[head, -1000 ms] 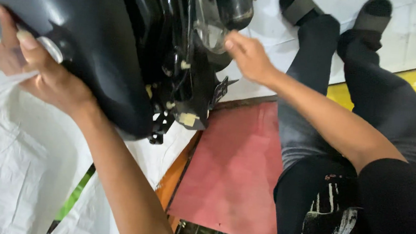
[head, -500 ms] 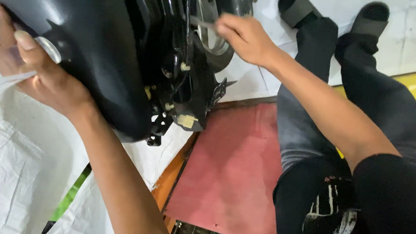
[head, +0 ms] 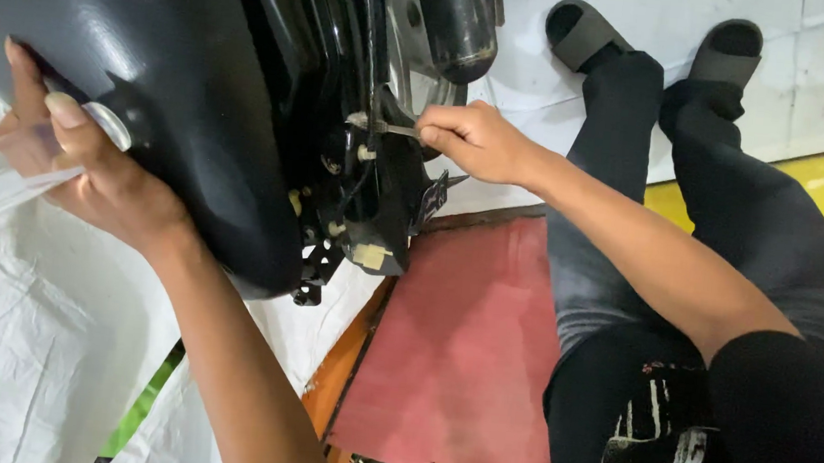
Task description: The person uses a wrench to tighten bolts on the rear section of a motorcycle while holding a spray bottle in the other hand. The person works on the area near the seat and rear wheel, occasionally adjusting their position to reach different fasteners.
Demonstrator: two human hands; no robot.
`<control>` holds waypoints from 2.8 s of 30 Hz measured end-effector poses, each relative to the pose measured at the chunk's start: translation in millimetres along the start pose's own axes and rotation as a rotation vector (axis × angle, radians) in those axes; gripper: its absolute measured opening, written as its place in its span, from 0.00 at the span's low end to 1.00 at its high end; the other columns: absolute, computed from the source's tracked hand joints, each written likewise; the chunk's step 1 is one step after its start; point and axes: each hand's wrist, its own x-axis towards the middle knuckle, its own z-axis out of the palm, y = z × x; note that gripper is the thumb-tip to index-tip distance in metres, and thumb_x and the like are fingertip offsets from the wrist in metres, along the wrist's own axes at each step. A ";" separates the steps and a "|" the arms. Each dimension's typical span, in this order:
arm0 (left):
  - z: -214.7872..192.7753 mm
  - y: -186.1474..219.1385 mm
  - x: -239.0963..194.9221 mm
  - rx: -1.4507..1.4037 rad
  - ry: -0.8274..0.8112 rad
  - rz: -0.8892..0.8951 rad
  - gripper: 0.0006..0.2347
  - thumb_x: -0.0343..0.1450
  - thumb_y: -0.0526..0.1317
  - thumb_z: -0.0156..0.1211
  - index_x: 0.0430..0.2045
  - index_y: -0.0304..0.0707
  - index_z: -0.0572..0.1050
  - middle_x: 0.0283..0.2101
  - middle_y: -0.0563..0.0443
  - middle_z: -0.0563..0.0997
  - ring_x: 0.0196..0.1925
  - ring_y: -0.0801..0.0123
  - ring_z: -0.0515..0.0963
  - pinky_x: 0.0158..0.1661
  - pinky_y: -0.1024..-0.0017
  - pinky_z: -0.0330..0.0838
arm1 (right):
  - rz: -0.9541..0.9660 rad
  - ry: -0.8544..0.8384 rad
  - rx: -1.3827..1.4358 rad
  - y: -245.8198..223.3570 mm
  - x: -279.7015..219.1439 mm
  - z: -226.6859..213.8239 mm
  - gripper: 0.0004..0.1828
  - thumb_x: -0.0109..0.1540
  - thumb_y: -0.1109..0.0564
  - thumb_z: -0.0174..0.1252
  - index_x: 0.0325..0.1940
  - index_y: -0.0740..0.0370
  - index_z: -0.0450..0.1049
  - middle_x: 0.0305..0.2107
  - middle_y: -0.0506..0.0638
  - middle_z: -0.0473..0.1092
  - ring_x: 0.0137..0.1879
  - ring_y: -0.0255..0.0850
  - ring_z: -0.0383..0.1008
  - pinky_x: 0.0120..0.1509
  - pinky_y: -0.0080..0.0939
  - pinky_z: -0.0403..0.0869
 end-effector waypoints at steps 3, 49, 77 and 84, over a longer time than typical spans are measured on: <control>-1.3 -5.1 -1.0 0.067 -0.008 0.000 0.18 0.84 0.51 0.39 0.65 0.49 0.69 0.54 0.44 0.72 0.53 0.59 0.72 0.60 0.65 0.64 | 0.061 0.088 -0.045 61.1 21.1 4.2 0.27 0.74 0.35 0.36 0.35 0.54 0.68 0.29 0.46 0.67 0.28 0.36 0.60 0.36 0.42 0.65; -0.2 2.7 3.0 -0.014 0.002 0.049 0.16 0.84 0.45 0.41 0.63 0.38 0.70 0.61 0.45 0.75 0.60 0.56 0.73 0.64 0.65 0.61 | 0.449 0.228 0.445 -36.5 71.2 -17.0 0.15 0.74 0.51 0.41 0.36 0.55 0.67 0.15 0.37 0.58 0.15 0.27 0.52 0.18 0.26 0.58; -0.2 -7.6 0.2 -0.090 0.007 0.007 0.16 0.84 0.43 0.43 0.62 0.38 0.72 0.63 0.49 0.74 0.63 0.59 0.74 0.65 0.66 0.63 | 0.129 0.239 0.098 -9.4 8.1 28.9 0.20 0.71 0.44 0.39 0.35 0.57 0.67 0.18 0.42 0.63 0.21 0.33 0.59 0.29 0.34 0.60; -1.6 -5.6 -1.8 -0.059 -0.009 -0.033 0.18 0.84 0.50 0.41 0.64 0.43 0.70 0.65 0.52 0.73 0.68 0.61 0.72 0.68 0.65 0.62 | 0.186 0.145 0.105 -7.2 -29.7 53.7 0.23 0.71 0.39 0.40 0.35 0.56 0.68 0.15 0.41 0.64 0.20 0.33 0.61 0.30 0.34 0.62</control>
